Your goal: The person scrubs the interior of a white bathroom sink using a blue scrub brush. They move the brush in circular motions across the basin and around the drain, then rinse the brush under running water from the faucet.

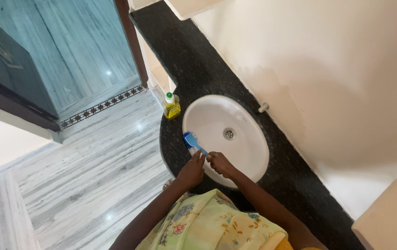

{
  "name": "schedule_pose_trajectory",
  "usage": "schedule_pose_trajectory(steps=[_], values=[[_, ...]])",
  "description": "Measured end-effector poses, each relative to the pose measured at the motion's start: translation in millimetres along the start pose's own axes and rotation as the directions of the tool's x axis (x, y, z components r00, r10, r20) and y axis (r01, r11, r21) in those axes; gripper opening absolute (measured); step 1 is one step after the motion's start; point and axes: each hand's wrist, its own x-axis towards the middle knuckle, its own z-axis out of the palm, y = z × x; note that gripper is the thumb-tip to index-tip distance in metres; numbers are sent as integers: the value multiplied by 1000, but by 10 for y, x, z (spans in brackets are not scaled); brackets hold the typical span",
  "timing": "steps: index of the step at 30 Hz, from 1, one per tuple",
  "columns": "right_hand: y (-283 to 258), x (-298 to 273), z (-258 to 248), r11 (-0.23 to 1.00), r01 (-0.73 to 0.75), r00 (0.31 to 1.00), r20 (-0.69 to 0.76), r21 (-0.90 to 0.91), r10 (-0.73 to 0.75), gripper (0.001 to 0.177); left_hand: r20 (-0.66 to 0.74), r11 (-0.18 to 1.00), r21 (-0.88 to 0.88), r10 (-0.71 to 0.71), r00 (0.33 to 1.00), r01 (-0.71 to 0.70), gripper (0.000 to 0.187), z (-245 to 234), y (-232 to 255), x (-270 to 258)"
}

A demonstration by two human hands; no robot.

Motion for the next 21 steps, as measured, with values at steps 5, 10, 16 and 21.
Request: schedule_pose_trajectory(steps=[5, 10, 16, 21], values=[[-28, 842, 139, 990, 91, 981, -182, 104, -71, 26, -53, 991, -102, 80, 995, -85, 67, -185, -123, 50], [-38, 1432, 8, 881, 273, 783, -442, -387, -438, 24, 59, 987, -153, 61, 996, -51, 61, -362, -166, 96], [-425, 1456, -608, 750, -4, 734, -511, -662, -447, 17, 106, 985, -169, 36, 994, -17, 54, -555, -132, 119], [-518, 1091, -1256, 589, -160, 719, -502, -792, -480, 13, 67, 990, -125, 78, 995, -69, 52, -468, -127, 130]])
